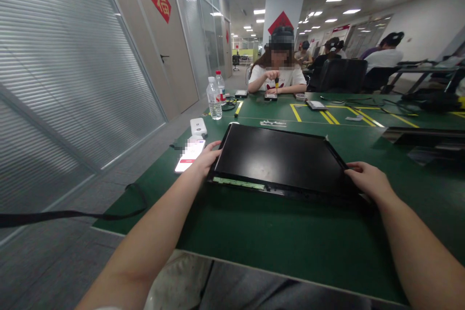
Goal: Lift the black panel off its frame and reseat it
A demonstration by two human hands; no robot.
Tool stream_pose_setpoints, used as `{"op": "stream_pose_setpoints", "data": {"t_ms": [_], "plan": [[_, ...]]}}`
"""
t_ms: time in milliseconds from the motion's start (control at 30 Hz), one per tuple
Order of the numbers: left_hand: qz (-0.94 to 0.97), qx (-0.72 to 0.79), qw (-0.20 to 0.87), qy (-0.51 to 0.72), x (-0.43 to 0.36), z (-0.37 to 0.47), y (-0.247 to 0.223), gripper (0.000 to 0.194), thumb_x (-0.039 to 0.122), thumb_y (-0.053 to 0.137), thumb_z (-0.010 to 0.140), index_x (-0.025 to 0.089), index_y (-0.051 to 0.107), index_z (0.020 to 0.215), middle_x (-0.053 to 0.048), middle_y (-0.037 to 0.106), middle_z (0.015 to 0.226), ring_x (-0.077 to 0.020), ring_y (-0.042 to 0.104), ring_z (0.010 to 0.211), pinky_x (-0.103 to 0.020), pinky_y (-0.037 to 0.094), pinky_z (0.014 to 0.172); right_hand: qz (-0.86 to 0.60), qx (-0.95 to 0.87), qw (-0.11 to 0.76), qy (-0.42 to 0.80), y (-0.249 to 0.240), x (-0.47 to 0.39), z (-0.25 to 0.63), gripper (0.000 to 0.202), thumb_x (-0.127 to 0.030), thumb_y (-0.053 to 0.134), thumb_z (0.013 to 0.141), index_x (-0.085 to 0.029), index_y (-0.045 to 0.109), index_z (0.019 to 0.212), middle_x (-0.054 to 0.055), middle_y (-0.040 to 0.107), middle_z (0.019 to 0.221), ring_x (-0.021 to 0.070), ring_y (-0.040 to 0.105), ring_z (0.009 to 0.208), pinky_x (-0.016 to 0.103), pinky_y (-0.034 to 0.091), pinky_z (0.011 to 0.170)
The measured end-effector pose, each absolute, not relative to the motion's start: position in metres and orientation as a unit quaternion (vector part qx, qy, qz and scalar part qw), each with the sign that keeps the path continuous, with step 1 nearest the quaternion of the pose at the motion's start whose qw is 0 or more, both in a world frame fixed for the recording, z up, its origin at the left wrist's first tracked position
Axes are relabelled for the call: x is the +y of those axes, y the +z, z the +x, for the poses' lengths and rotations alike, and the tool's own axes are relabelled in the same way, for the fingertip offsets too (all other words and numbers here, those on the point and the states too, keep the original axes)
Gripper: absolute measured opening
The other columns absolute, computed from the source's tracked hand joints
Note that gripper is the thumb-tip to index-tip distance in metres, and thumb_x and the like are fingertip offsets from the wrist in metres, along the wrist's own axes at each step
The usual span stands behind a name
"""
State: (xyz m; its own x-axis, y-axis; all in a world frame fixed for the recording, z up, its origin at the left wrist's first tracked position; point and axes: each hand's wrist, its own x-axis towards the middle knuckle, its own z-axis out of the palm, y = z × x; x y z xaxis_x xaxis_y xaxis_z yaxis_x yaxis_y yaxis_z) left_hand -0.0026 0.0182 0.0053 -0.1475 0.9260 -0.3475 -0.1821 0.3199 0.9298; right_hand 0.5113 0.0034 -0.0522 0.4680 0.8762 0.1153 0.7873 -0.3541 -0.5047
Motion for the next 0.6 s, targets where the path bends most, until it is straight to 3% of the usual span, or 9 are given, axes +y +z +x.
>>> {"op": "stream_pose_setpoints", "data": {"t_ms": [100,333,500,600], "plan": [[0.331,0.582,0.561,0.487,0.0185,-0.0024,0.0036,0.088,0.024,0.100,0.081,0.021,0.057,0.158,-0.001,0.079,0.076,-0.0196,0.073,0.055,-0.027,0.059,0.055,-0.822,-0.505,0.245,0.094,-0.0490,0.0018,0.5093,0.030,-0.036,0.070,0.079,-0.023,0.083,0.103,0.015,0.082,0.102,0.0370,0.077,0.097,0.048,0.059,0.084],[0.359,0.570,0.558,0.484,0.0170,-0.0005,0.0054,0.046,0.024,0.096,0.086,0.015,0.080,0.128,-0.008,0.085,0.087,-0.0191,0.078,0.066,-0.027,0.062,0.063,-0.824,-0.500,0.248,0.100,-0.0439,-0.0014,0.5043,0.033,-0.035,0.068,0.080,-0.023,0.084,0.106,0.015,0.082,0.105,0.0362,0.077,0.098,0.048,0.060,0.088],[0.381,0.584,0.525,0.488,0.0161,-0.0001,0.0037,0.031,0.019,0.095,0.082,0.015,0.085,0.111,-0.007,0.084,0.082,-0.0171,0.074,0.061,-0.025,0.060,0.059,-0.824,-0.500,0.249,0.095,-0.0424,-0.0017,0.5033,0.028,-0.035,0.069,0.078,-0.025,0.083,0.100,0.014,0.083,0.102,0.0372,0.077,0.099,0.049,0.060,0.089],[0.403,0.597,0.497,0.484,0.0164,-0.0006,0.0019,0.033,0.016,0.094,0.075,0.016,0.087,0.107,-0.006,0.083,0.077,-0.0196,0.075,0.062,-0.028,0.062,0.062,-0.824,-0.502,0.247,0.094,-0.0425,-0.0014,0.5038,0.027,-0.037,0.068,0.080,-0.026,0.083,0.099,0.014,0.083,0.103,0.0376,0.077,0.101,0.049,0.060,0.089]]}}
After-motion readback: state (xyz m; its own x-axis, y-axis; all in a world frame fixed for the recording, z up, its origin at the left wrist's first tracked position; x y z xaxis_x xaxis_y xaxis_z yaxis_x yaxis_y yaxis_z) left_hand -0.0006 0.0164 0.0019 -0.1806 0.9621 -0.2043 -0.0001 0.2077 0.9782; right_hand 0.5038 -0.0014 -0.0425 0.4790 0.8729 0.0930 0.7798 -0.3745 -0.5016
